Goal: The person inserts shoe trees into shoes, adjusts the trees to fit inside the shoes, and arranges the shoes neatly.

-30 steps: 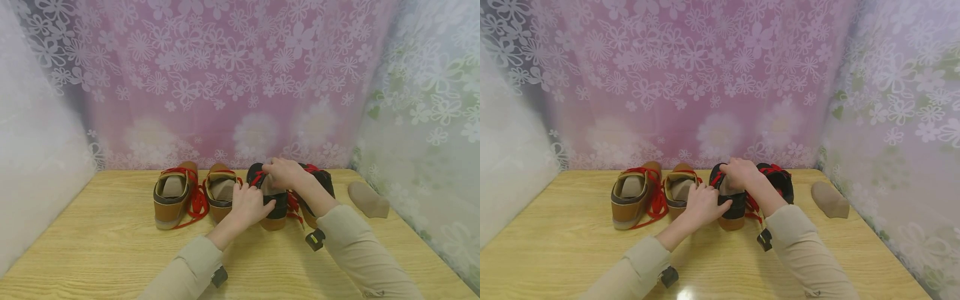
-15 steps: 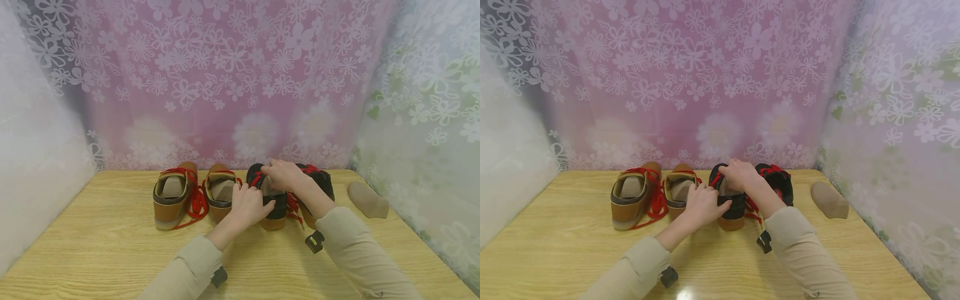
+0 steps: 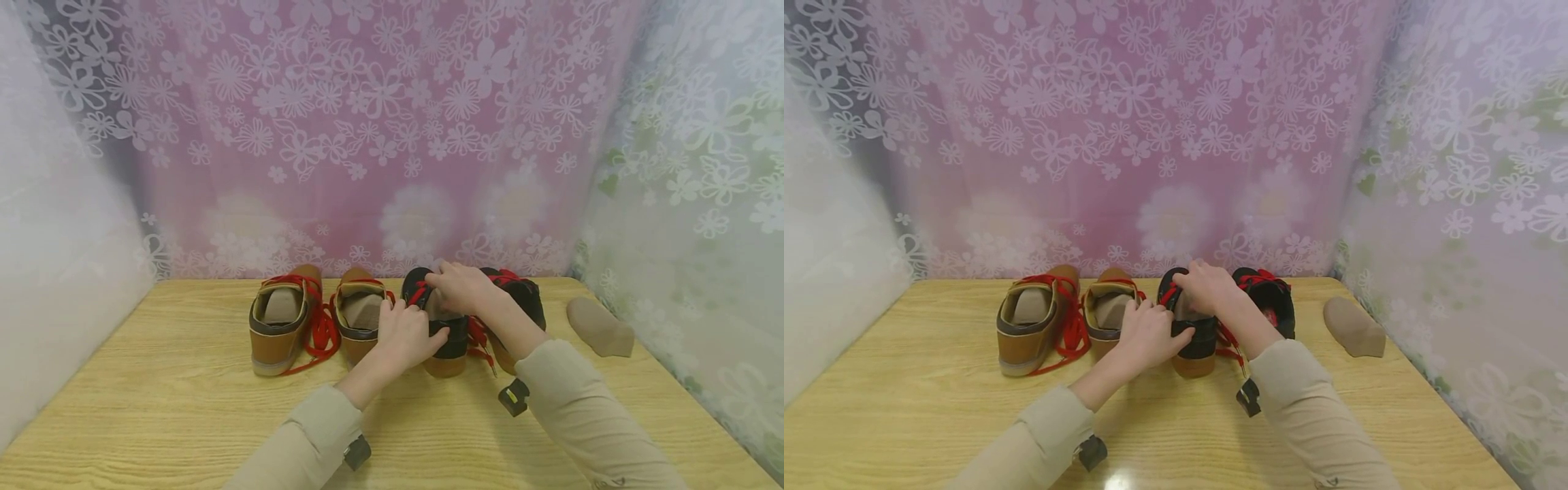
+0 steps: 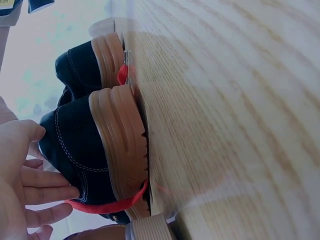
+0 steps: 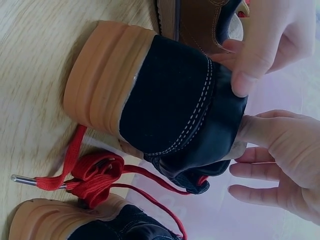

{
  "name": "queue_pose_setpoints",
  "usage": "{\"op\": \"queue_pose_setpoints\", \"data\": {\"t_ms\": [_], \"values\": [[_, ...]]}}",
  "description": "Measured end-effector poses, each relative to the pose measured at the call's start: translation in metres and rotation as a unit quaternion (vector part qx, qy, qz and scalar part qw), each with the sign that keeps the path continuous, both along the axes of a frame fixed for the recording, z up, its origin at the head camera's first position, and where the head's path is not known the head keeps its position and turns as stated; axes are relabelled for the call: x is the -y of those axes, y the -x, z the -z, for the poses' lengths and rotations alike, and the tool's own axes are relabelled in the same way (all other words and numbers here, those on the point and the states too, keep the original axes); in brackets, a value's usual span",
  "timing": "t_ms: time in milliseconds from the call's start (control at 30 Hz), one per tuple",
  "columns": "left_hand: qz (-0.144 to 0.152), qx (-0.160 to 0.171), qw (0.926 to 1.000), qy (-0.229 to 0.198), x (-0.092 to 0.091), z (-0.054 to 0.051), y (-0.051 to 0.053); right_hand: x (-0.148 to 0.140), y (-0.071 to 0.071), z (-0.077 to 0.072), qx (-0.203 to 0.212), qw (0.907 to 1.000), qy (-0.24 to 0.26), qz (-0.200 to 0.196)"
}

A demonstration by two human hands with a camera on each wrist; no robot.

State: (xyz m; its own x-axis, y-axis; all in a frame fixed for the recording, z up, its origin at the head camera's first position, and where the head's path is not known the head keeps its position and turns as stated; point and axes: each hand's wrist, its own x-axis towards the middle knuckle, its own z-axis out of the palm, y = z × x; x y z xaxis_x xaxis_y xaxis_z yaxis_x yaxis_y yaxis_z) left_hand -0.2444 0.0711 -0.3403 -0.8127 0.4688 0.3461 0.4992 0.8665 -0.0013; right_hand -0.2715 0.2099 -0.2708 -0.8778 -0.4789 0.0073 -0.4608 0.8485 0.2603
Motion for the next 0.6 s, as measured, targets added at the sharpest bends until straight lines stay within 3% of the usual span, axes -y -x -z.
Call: {"op": "queue_pose_setpoints", "data": {"t_ms": [600], "values": [[0.009,-0.008,0.9999,-0.003,0.001,0.001,0.002,-0.001,0.001,0.012,-0.077,0.9958,-0.049,-0.007]]}}
